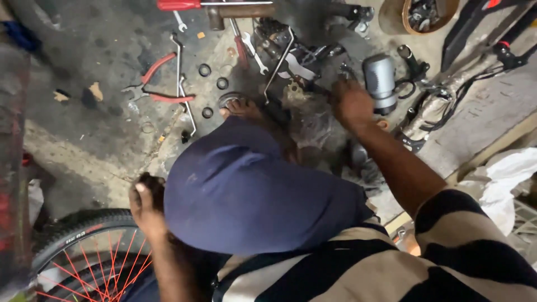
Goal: The person sits on the workshop floor next to a bicycle wheel and packs red grease into the wheel hub, pressing grease into the hub body and fitting rubber seals and o-rings onto the hub by hand, handling small rings one at a time from the floor.
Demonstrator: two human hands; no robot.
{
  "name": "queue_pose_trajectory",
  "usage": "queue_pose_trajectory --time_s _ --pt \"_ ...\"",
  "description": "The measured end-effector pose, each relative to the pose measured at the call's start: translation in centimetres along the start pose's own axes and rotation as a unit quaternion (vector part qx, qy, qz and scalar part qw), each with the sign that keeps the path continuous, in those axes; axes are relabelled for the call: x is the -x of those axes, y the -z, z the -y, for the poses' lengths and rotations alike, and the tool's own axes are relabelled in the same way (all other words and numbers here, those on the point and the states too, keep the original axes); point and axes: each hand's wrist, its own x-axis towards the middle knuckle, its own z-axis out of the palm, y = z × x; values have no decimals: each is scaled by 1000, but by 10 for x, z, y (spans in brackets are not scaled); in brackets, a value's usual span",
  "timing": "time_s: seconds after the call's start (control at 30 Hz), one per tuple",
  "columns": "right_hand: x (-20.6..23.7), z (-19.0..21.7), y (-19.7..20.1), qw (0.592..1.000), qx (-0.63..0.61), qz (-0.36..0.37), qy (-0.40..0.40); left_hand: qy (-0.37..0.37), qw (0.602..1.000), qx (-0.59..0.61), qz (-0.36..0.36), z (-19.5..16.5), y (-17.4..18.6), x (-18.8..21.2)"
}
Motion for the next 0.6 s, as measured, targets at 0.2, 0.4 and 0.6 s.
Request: queue_pose_trajectory --time_s 0.2,0.4,0.6 --pt "-3 -23 9 979 40 189 -68 -5 996 88 -22 -4 -6 30" --pt "-26 -37 90 832 -513 73 -195 -86 995 43 -3 -45 -12 55" --pt "-65 10 213 976 -51 -125 172 -154 987 14 54 -91 -19 80"
